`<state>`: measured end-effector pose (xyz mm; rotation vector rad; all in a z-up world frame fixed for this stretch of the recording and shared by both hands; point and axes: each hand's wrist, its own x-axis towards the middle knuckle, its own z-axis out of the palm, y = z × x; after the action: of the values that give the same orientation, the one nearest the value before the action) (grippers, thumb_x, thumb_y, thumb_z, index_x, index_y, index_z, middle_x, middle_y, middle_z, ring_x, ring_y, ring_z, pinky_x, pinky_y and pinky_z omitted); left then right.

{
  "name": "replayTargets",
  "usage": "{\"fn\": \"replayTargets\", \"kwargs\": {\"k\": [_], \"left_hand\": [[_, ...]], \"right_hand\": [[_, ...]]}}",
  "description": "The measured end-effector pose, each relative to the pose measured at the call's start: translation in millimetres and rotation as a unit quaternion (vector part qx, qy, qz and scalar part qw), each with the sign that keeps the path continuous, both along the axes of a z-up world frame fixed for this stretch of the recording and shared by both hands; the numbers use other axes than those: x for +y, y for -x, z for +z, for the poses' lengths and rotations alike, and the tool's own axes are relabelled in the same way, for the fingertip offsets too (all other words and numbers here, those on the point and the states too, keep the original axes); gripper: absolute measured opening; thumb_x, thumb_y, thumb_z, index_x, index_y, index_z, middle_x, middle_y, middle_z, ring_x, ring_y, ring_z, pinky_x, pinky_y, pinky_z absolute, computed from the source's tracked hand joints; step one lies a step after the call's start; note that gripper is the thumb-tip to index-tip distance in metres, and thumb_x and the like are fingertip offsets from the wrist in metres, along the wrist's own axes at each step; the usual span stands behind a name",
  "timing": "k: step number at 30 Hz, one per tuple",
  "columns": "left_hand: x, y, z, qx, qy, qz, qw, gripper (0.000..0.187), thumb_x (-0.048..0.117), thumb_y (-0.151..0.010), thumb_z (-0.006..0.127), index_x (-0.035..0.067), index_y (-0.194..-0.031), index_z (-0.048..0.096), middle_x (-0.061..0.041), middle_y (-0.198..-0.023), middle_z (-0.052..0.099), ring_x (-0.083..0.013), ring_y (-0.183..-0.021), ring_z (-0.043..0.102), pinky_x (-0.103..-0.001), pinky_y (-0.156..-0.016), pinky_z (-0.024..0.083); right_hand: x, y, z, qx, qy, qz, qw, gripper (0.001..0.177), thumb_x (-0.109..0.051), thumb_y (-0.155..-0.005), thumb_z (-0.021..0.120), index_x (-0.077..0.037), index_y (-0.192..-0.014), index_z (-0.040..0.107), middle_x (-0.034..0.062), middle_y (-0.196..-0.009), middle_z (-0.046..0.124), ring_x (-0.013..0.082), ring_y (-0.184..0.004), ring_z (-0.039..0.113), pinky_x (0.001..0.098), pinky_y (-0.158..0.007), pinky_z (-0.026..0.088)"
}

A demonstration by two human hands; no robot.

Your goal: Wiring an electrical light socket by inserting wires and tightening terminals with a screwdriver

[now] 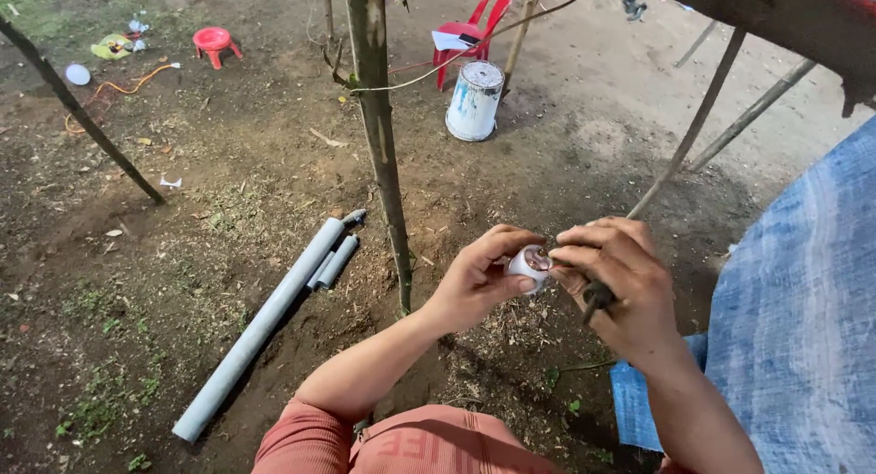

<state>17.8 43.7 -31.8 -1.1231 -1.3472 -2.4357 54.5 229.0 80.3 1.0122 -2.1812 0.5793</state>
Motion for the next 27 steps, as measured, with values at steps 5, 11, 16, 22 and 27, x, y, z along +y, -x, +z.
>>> {"fn": "replayTargets", "kwargs": {"k": [5, 11, 16, 22, 27], "left_hand": [[-6, -5, 25, 0.147, 0.105, 0.245, 0.953, 0.049, 0.016, -0.087, 0.081, 0.000, -0.130, 0.063, -0.020, -0.115, 0.063, -0.0393, -0.108, 0.066, -0.047, -0.089, 0.056], [1, 0, 20, 0.201, 0.149, 0.340, 0.906, 0.045, 0.020, -0.087, 0.080, 0.005, -0.127, 0.066, -0.017, -0.112, 0.064, -0.0390, -0.102, 0.066, -0.049, -0.084, 0.057], [3, -3, 24, 0.218, 0.161, 0.358, 0.894, 0.043, 0.016, -0.085, 0.081, 0.005, -0.124, 0.068, -0.017, -0.110, 0.063, -0.0392, -0.103, 0.066, -0.047, -0.084, 0.057], [1, -3, 27, 0.208, 0.142, 0.334, 0.908, 0.042, 0.018, -0.087, 0.079, 0.005, -0.125, 0.067, -0.018, -0.110, 0.064, -0.0421, -0.101, 0.066, -0.050, -0.083, 0.057], [0, -4, 25, 0.208, 0.138, 0.337, 0.908, 0.041, 0.020, -0.088, 0.079, 0.004, -0.124, 0.067, -0.019, -0.110, 0.065, -0.0421, -0.104, 0.067, -0.050, -0.085, 0.057]], "right_hand": [[0, -2, -1, -0.021, 0.022, -0.044, 0.999, 0.013, -0.014, -0.088, 0.081, -0.013, -0.100, 0.078, 0.0070, -0.119, 0.072, 0.0298, -0.117, 0.057, 0.0460, -0.109, 0.043], [4, 0, -10, -0.029, 0.046, -0.017, 0.998, 0.009, -0.012, -0.085, 0.083, -0.010, -0.092, 0.077, 0.0103, -0.125, 0.070, 0.0252, -0.097, 0.056, 0.0353, -0.082, 0.049], [1, -2, -10, -0.011, 0.056, -0.006, 0.998, 0.006, -0.012, -0.086, 0.083, -0.011, -0.088, 0.077, 0.0080, -0.124, 0.069, 0.0221, -0.090, 0.055, 0.0306, -0.071, 0.048], [7, 1, -12, -0.018, 0.059, 0.016, 0.998, 0.017, -0.010, -0.081, 0.085, -0.013, -0.096, 0.080, 0.0101, -0.125, 0.069, 0.0241, -0.089, 0.059, 0.0336, -0.076, 0.050], [3, 3, -9, 0.001, 0.063, 0.015, 0.998, 0.010, -0.011, -0.083, 0.084, -0.013, -0.092, 0.079, 0.0103, -0.125, 0.069, 0.0239, -0.087, 0.059, 0.0346, -0.075, 0.049]]}}
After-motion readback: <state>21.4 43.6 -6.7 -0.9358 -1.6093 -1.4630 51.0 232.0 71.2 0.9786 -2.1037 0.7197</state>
